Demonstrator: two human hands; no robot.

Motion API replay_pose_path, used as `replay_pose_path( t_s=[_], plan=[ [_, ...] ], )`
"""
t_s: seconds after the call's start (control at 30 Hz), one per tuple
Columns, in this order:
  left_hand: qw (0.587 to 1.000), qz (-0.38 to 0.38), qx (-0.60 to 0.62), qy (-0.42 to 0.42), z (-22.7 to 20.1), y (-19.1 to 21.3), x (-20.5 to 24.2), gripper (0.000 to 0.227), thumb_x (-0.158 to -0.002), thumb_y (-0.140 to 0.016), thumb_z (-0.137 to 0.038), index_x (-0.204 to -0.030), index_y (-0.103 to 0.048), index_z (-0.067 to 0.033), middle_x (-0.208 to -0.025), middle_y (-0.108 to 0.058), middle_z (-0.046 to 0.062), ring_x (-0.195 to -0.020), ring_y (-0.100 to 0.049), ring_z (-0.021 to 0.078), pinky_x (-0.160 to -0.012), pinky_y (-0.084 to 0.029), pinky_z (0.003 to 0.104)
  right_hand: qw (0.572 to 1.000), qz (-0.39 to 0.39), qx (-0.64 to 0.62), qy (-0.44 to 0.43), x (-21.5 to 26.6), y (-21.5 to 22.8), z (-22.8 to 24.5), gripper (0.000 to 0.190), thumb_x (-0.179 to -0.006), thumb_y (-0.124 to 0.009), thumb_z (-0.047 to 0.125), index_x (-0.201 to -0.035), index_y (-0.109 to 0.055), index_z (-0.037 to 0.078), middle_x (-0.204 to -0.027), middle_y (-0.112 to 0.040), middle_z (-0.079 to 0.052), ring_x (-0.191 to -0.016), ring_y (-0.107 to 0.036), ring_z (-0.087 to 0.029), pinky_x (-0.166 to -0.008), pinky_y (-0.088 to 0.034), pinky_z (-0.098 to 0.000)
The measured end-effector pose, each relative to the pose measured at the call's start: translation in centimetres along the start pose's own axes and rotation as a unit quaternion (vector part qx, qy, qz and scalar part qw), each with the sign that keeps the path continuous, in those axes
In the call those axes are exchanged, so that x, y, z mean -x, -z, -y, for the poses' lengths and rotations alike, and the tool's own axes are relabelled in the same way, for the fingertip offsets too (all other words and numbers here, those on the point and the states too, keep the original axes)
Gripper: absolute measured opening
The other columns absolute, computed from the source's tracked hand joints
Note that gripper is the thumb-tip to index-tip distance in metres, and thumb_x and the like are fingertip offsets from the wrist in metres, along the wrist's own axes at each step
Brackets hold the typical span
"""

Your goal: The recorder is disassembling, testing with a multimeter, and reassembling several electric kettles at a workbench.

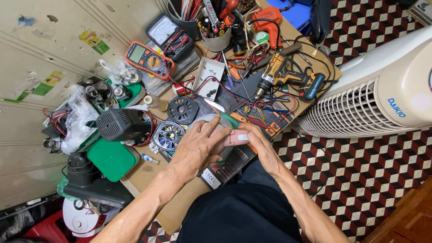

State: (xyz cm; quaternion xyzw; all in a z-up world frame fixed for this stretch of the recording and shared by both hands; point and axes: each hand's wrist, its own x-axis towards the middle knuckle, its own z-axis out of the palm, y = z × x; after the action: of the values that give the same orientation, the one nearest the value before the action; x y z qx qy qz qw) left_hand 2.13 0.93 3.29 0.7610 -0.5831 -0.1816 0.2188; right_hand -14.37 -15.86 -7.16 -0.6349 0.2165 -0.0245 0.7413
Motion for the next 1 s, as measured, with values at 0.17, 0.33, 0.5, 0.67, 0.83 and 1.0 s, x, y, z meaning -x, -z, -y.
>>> replay_pose_path(
  t_s=[0.17,0.33,0.5,0.67,0.83,1.0],
  plan=[
    [1.0,0.006,-0.003,0.002,0.1,-0.2,-0.2,0.089,-0.057,-0.091,-0.02,-0.137,-0.055,-0.0179,-0.147,-0.047,0.02,-0.118,-0.052,0.0418,-0.101,-0.045,0.049,0.998,-0.039,0.049,0.015,0.4,-1.0,-0.2,0.061,-0.094,-0.06,0.035,-0.146,-0.045,0.006,-0.149,-0.045,-0.011,-0.14,-0.044,-0.023,-0.113,-0.038,-0.0375],
    [1.0,0.013,0.007,0.016,0.4,-0.9,0.0,0.088,-0.058,-0.091,-0.023,-0.138,-0.055,-0.0219,-0.15,-0.043,0.021,-0.119,-0.052,0.0418,-0.102,-0.046,0.049,0.992,-0.07,0.094,0.051,0.4,-1.2,-1.3,0.065,-0.091,-0.072,0.032,-0.144,-0.049,0.005,-0.149,-0.045,-0.013,-0.142,-0.044,-0.024,-0.116,-0.038,-0.0384],
    [0.998,0.008,-0.024,0.049,0.3,-1.6,0.3,0.08,-0.067,-0.088,-0.028,-0.14,-0.054,-0.0229,-0.152,-0.039,0.02,-0.124,-0.049,0.0436,-0.102,-0.044,0.05,0.989,-0.094,0.11,0.015,0.6,-2.1,0.6,0.063,-0.087,-0.073,0.035,-0.138,-0.053,0.003,-0.136,-0.054,-0.012,-0.129,-0.054,-0.022,-0.11,-0.044,-0.0358],
    [0.995,-0.008,-0.087,0.038,0.5,-1.2,0.8,0.075,-0.074,-0.083,-0.035,-0.141,-0.053,-0.0222,-0.15,-0.043,0.02,-0.129,-0.047,0.0417,-0.101,-0.043,0.051,0.988,-0.097,0.115,0.02,0.4,-2.0,0.0,0.057,-0.086,-0.076,0.03,-0.133,-0.056,0.003,-0.128,-0.057,-0.009,-0.121,-0.057,-0.02,-0.105,-0.046,-0.0344],
    [0.991,-0.049,-0.123,0.008,2.2,-1.7,1.1,0.081,-0.071,-0.083,-0.044,-0.14,-0.053,-0.0154,-0.145,-0.049,0.017,-0.131,-0.046,0.0407,-0.11,-0.033,0.061,0.994,-0.074,0.073,0.025,0.1,-1.6,-0.5,0.048,-0.088,-0.077,0.018,-0.13,-0.059,0.004,-0.125,-0.055,-0.006,-0.119,-0.058,-0.018,-0.103,-0.049,-0.0316],
    [0.999,-0.014,-0.02,0.037,2.7,-2.0,0.8,0.077,-0.077,-0.083,-0.038,-0.143,-0.052,-0.0127,-0.15,-0.044,0.024,-0.137,-0.042,0.0451,-0.112,-0.038,0.052,0.997,-0.064,0.025,0.017,0.0,-1.4,-0.8,0.047,-0.086,-0.078,0.014,-0.129,-0.061,0.004,-0.124,-0.055,-0.005,-0.119,-0.058,-0.016,-0.102,-0.05,-0.0292]
  ],
)
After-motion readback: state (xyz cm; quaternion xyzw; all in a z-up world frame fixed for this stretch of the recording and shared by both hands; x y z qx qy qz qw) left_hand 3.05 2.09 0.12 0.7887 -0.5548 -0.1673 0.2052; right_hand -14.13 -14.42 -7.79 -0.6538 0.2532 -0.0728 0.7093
